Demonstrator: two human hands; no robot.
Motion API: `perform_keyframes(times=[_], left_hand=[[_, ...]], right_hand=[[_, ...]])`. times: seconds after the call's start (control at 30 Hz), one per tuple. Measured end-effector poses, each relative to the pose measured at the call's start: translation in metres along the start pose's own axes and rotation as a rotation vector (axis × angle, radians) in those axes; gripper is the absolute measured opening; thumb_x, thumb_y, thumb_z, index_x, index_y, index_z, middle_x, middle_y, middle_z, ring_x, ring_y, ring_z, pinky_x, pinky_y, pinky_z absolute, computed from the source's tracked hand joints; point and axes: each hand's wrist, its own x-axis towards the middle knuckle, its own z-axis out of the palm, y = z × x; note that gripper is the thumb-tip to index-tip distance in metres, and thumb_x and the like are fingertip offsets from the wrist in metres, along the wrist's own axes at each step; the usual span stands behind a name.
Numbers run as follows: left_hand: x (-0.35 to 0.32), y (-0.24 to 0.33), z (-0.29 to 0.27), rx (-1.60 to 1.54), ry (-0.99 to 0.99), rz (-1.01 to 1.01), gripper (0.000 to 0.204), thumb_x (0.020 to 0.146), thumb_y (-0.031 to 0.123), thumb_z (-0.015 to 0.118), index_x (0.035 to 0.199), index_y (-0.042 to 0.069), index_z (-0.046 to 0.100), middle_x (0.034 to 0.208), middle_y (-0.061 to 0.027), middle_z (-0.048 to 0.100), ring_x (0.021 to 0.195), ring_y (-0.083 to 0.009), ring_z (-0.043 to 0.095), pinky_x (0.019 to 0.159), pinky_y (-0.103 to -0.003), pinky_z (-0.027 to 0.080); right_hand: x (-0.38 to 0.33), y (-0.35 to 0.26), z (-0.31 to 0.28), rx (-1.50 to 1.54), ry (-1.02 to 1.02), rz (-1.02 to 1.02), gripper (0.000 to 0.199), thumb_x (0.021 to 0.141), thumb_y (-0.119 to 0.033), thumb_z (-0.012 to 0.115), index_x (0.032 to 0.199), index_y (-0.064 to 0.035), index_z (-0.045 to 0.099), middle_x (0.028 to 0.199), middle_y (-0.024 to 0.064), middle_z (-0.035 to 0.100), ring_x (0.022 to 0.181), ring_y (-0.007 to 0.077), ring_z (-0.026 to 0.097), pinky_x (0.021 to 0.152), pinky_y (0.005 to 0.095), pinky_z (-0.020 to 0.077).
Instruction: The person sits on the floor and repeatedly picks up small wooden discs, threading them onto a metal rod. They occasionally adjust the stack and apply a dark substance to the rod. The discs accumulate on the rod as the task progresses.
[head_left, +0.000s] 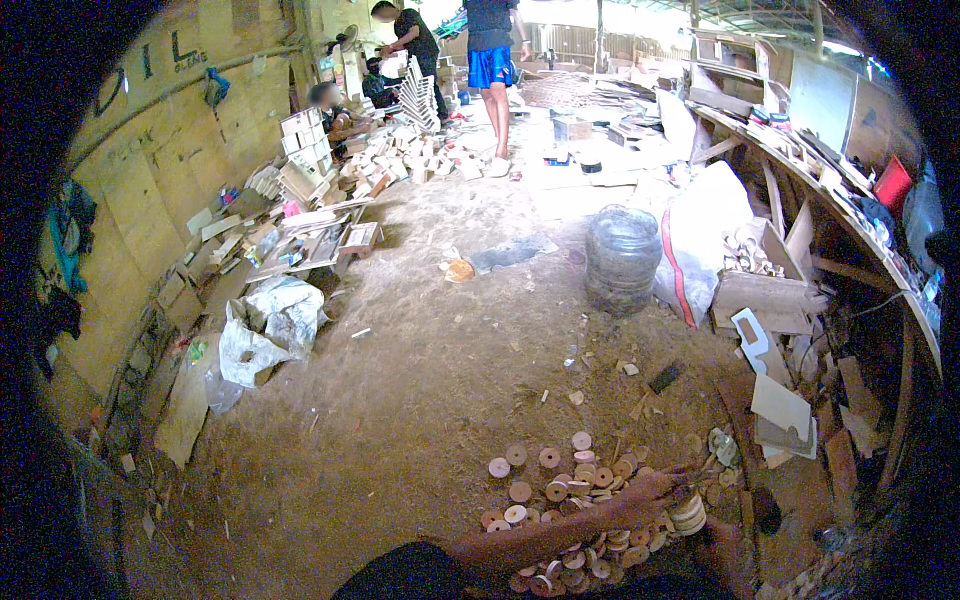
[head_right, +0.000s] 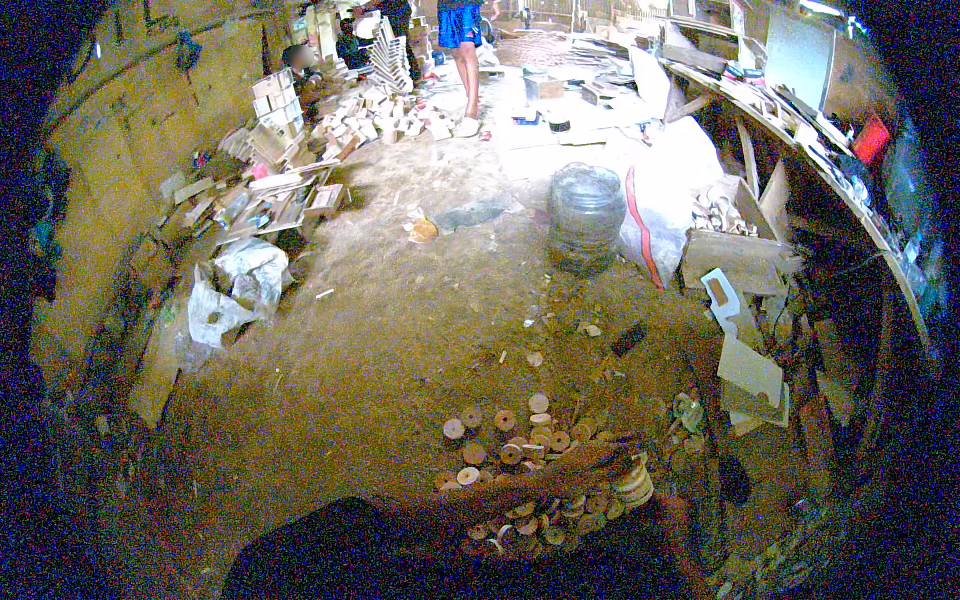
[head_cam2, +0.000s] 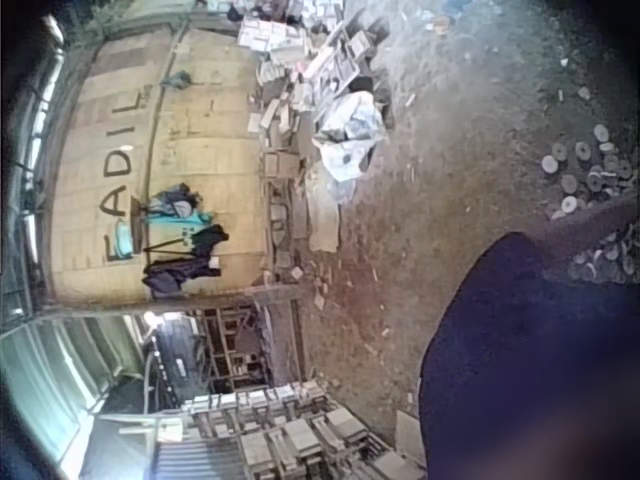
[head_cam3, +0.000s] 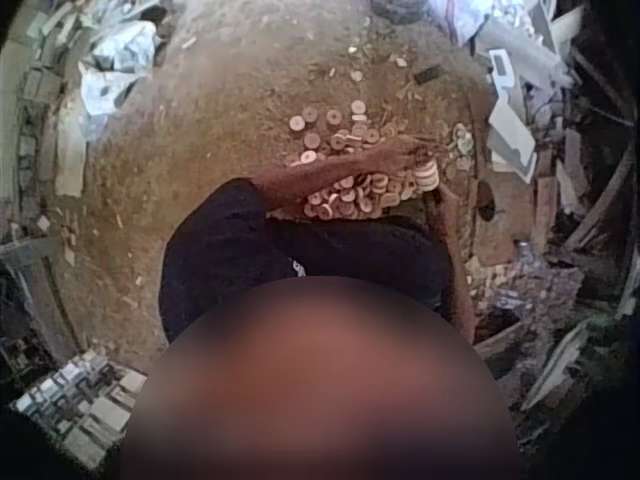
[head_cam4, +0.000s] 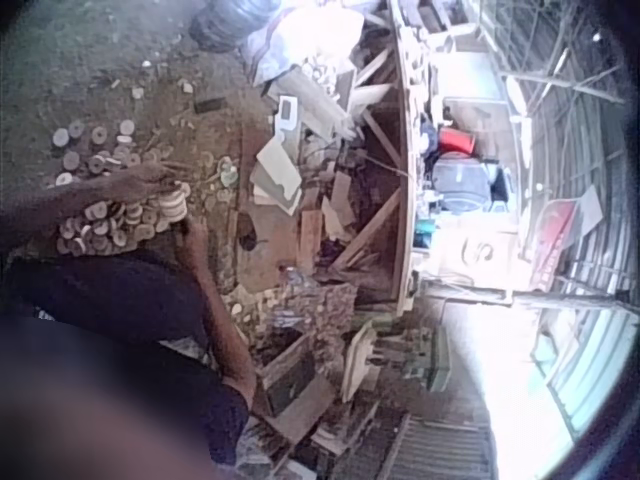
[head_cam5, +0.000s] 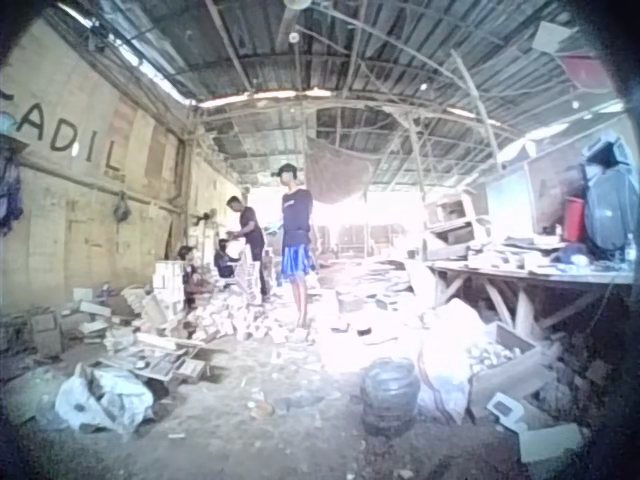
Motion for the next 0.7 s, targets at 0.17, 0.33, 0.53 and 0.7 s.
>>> perform_keyframes(times=[0.17,0.33,0.53,0.7], left_hand=[[0.003,0.024,-0.012,0.089,0.013,0.041,0.036,0.100,0.024,0.049,0.133,0.010,0.056,0.154,-0.0122,0.036,0.135,-0.0333,0.044,0.108,-0.044,0.039],[0.011,0.043,-0.019,0.025,-0.062,-0.029,0.042,0.101,0.025,0.047,0.142,0.015,0.048,0.154,-0.0132,0.035,0.138,-0.0351,0.038,0.108,-0.043,0.039],[0.016,0.025,-0.005,-0.470,-0.072,-0.177,0.045,0.102,0.025,0.046,0.146,0.015,0.042,0.151,-0.0153,0.039,0.131,-0.0355,0.046,0.107,-0.042,0.041],[0.018,0.006,-0.005,-0.073,0.005,0.092,0.046,0.103,0.028,0.045,0.145,0.011,0.041,0.143,-0.0165,0.049,0.123,-0.0346,0.054,0.104,-0.041,0.043]], right_hand=[[0.002,-0.024,-0.014,0.040,0.369,-0.308,0.046,0.077,-0.006,0.061,0.122,-0.0103,0.065,0.113,0.0127,0.063,0.114,0.0296,0.055,0.097,0.0406,0.0448],[0.005,-0.016,-0.038,-0.137,-0.104,-0.364,0.046,0.077,-0.010,0.065,0.122,-0.0059,0.061,0.117,0.0154,0.061,0.116,0.0340,0.052,0.099,0.0437,0.0428],[-0.005,0.011,-0.033,-0.184,-0.442,-0.084,0.046,0.076,-0.010,0.068,0.120,-0.0028,0.057,0.105,0.0153,0.065,0.100,0.0335,0.061,0.090,0.0438,0.0484],[-0.010,0.037,-0.024,-0.120,-0.275,-0.031,0.044,0.078,-0.009,0.070,0.118,-0.0012,0.054,0.100,0.0154,0.066,0.093,0.0320,0.064,0.085,0.0423,0.0505]])
